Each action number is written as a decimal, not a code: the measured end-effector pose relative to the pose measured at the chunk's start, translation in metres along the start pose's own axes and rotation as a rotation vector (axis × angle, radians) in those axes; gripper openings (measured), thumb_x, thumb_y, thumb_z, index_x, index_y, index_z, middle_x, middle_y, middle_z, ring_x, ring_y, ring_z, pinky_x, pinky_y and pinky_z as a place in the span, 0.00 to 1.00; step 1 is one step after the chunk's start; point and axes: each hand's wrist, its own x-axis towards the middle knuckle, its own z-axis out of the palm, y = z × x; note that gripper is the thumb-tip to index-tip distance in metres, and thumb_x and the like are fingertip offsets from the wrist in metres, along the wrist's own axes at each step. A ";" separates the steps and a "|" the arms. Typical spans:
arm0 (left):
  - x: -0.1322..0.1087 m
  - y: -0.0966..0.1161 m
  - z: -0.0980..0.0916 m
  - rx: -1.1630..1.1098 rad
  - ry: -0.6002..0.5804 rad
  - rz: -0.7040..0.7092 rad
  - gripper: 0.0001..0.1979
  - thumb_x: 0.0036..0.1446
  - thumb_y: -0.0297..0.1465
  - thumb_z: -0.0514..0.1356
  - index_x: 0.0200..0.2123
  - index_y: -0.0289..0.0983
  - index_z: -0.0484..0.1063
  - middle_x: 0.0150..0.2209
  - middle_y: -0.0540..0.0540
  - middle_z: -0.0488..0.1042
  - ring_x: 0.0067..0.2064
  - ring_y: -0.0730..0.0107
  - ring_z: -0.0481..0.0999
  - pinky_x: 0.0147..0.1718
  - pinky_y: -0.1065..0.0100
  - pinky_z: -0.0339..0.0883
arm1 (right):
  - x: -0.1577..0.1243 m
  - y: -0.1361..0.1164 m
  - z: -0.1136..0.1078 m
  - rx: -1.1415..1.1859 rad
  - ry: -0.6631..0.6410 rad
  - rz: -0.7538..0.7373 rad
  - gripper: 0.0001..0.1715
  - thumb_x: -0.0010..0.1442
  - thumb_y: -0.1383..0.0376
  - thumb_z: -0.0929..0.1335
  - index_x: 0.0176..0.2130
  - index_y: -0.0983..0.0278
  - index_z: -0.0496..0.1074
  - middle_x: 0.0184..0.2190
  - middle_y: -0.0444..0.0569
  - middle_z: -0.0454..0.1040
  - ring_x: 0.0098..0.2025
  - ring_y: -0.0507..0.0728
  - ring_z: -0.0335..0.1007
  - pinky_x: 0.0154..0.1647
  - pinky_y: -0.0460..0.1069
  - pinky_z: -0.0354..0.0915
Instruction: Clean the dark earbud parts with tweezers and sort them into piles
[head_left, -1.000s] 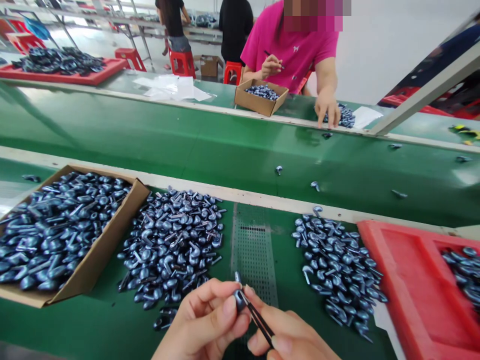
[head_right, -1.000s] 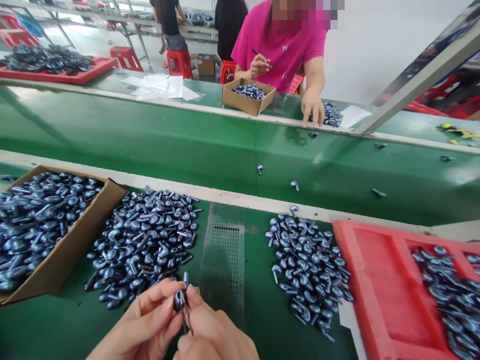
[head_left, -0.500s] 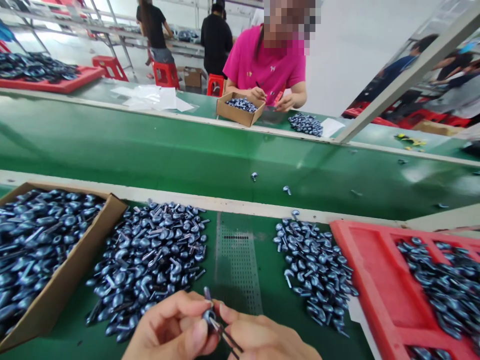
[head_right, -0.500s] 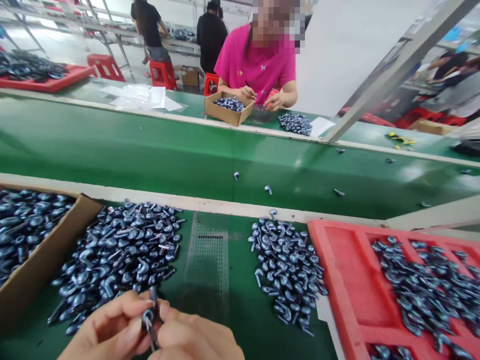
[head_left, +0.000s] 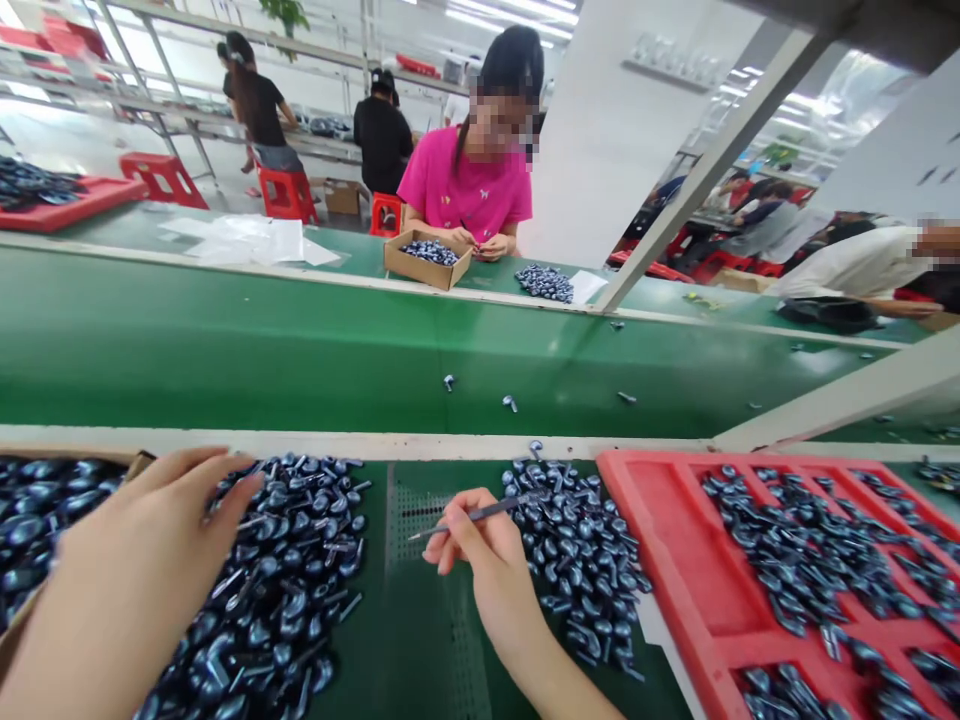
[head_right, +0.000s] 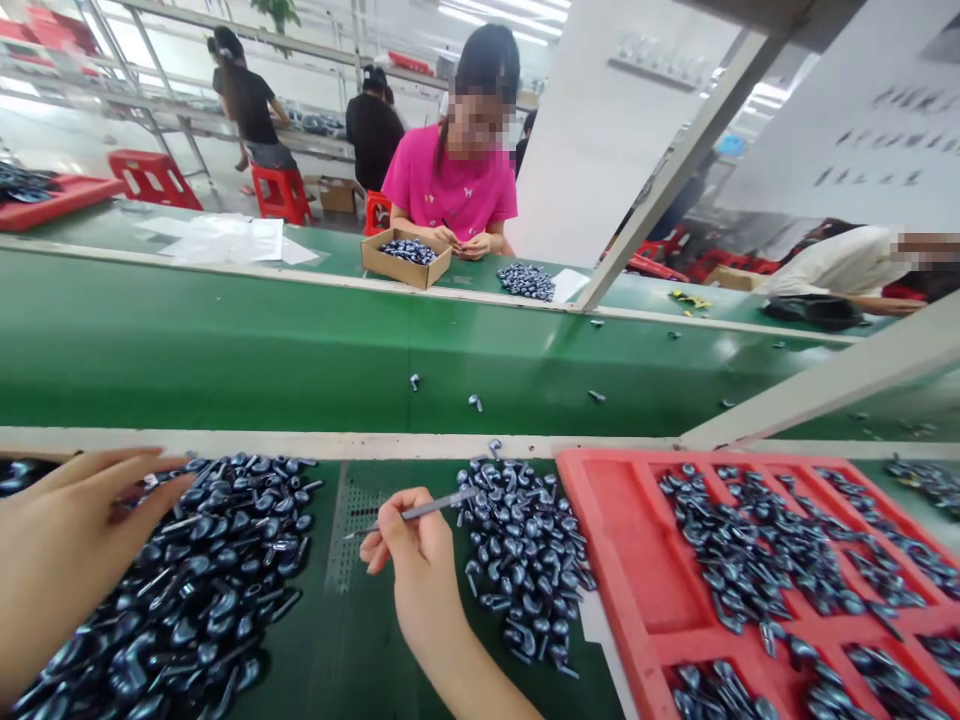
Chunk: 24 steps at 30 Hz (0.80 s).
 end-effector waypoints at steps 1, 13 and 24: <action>0.018 0.019 0.005 0.027 -0.042 0.103 0.11 0.58 0.34 0.57 0.39 0.35 0.75 0.43 0.40 0.77 0.39 0.49 0.77 0.35 0.55 0.69 | 0.005 0.005 -0.001 0.017 0.010 -0.001 0.18 0.57 0.53 0.69 0.31 0.64 0.65 0.19 0.41 0.73 0.17 0.48 0.66 0.26 0.47 0.69; 0.128 0.132 0.146 -0.139 -0.448 0.563 0.14 0.60 0.33 0.58 0.49 0.35 0.69 0.50 0.41 0.71 0.46 0.60 0.74 0.43 0.54 0.71 | 0.012 0.030 -0.013 0.121 0.089 -0.028 0.16 0.59 0.55 0.69 0.32 0.65 0.66 0.19 0.38 0.72 0.17 0.47 0.65 0.26 0.49 0.73; 0.012 0.120 0.013 -0.552 -0.518 0.370 0.04 0.54 0.23 0.57 0.31 0.37 0.70 0.30 0.51 0.74 0.31 0.74 0.73 0.32 0.74 0.68 | 0.021 0.014 -0.010 0.067 0.126 0.003 0.14 0.56 0.56 0.71 0.32 0.64 0.68 0.18 0.38 0.72 0.23 0.50 0.71 0.26 0.46 0.73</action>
